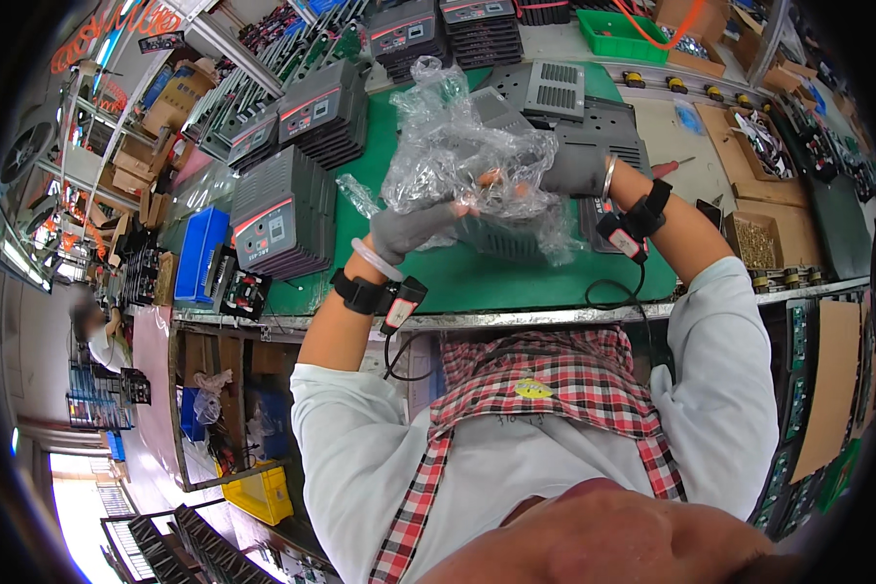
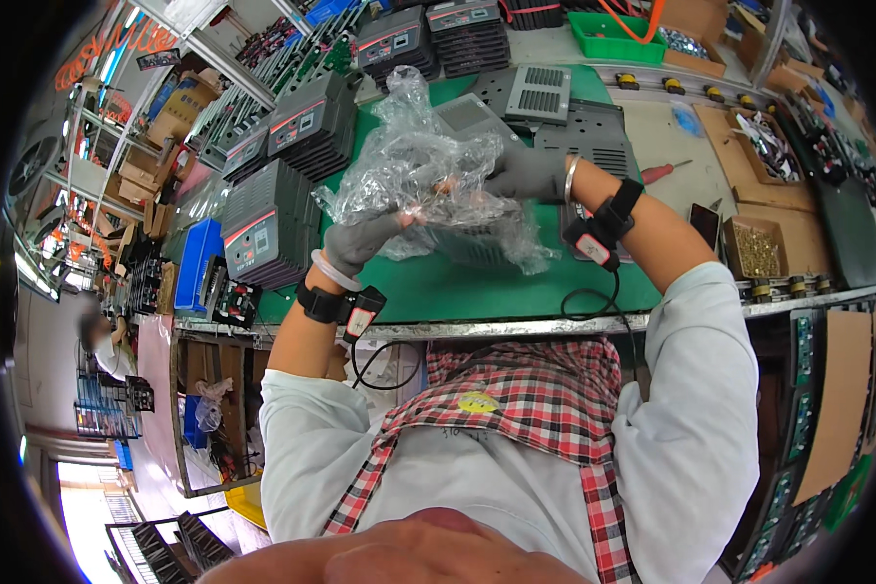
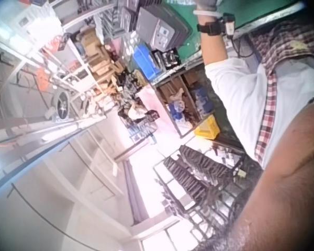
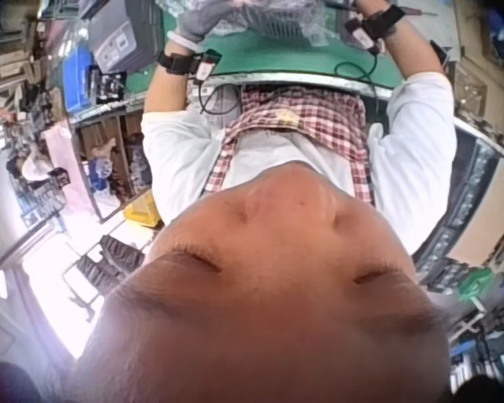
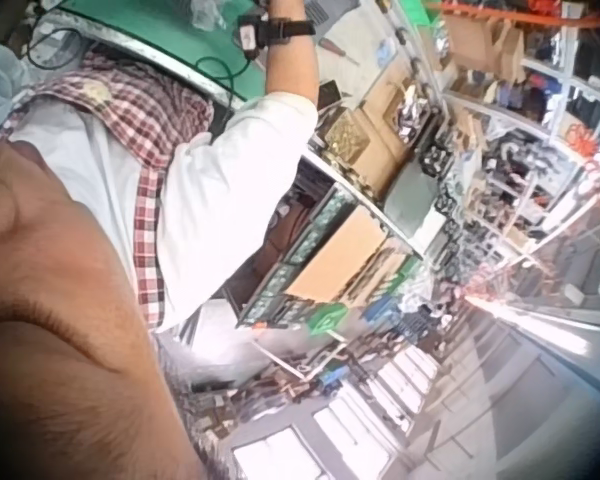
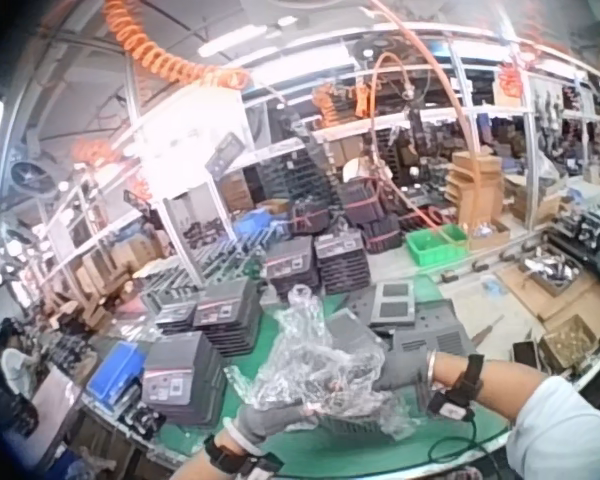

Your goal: The person removes plastic wrap from a stack of metal covers, places the wrap into a box, and peels the backing from a sticker before pressing it onto a cover.

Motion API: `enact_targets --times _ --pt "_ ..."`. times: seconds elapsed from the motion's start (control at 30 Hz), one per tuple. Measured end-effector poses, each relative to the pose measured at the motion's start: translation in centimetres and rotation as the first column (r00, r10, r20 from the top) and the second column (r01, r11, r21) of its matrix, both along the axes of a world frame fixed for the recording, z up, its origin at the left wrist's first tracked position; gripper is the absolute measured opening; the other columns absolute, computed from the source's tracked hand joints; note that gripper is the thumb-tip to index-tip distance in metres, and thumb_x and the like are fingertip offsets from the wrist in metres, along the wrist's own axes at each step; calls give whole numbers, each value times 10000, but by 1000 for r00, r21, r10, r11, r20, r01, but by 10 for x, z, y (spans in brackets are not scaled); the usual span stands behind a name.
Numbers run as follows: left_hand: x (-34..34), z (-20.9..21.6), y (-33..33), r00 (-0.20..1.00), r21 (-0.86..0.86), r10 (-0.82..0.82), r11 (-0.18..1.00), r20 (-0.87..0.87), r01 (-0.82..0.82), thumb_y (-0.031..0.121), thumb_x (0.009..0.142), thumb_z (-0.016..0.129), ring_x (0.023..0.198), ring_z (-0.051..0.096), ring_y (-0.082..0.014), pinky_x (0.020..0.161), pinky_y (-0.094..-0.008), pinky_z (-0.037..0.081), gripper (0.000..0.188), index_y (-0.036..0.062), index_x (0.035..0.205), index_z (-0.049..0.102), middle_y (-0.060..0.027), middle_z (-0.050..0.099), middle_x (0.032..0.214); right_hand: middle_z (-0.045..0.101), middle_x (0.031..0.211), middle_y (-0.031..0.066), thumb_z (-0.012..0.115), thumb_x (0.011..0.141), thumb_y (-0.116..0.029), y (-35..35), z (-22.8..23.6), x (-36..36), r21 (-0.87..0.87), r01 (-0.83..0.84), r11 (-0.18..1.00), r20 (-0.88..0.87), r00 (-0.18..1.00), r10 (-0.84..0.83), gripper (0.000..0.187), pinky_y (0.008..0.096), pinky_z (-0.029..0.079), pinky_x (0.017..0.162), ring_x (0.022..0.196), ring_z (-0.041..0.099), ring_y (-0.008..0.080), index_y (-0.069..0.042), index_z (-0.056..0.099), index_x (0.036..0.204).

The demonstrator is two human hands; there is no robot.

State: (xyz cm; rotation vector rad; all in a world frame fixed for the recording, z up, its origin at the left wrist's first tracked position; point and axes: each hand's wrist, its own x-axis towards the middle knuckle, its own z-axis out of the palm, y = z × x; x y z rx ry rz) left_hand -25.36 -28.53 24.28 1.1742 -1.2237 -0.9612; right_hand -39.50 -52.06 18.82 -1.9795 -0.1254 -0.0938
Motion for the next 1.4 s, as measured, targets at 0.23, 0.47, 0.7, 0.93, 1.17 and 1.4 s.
enact_targets --times 0.23,0.47,0.7,0.93,1.17,1.4 --pt "1 -14 -1 992 128 -67 989 -106 80 32 750 646 960 563 -197 846 -316 462 484 10 1208 490 -105 574 1103 615 998 157 692 731 -307 10 19 12 -391 -160 906 -90 987 135 531 343 485 742 856 600 260 -94 517 1185" --pt "-1 57 26 665 377 -112 886 739 -271 207 805 619 776 567 -169 696 -302 449 266 31 1003 632 -86 628 859 635 834 157 654 739 -377 29 29 4 -780 39 624 -52 991 -127 405 349 493 688 774 616 278 16 641 836" --pt "-55 54 4 125 -448 440 893 889 46 252 667 716 963 560 -249 807 -368 462 407 82 1017 596 -93 583 1023 624 908 179 630 755 -337 30 24 12 -728 -47 684 16 996 86 404 351 483 724 820 611 290 1 599 974" --pt "-70 -19 -27 -375 -170 123 981 919 -95 132 753 541 940 575 -193 997 -372 359 188 110 935 580 -44 601 916 600 989 181 613 748 -257 31 29 -2 -470 45 882 -86 992 -96 553 374 437 842 977 574 281 -154 436 1262" --pt "-60 -14 -11 -142 -174 182 983 973 64 94 669 569 842 582 -218 967 -370 384 147 90 813 600 -47 593 818 583 986 109 633 724 -137 42 43 6 -407 -61 911 -304 950 -72 605 310 461 713 812 564 166 -122 391 1279" --pt "-64 -4 12 189 -296 262 937 946 185 53 600 584 838 580 -252 989 -447 370 202 66 802 570 -67 568 805 605 894 104 601 708 -146 56 59 2 -412 -98 906 -342 938 -54 532 325 463 684 795 595 221 -161 442 1216"
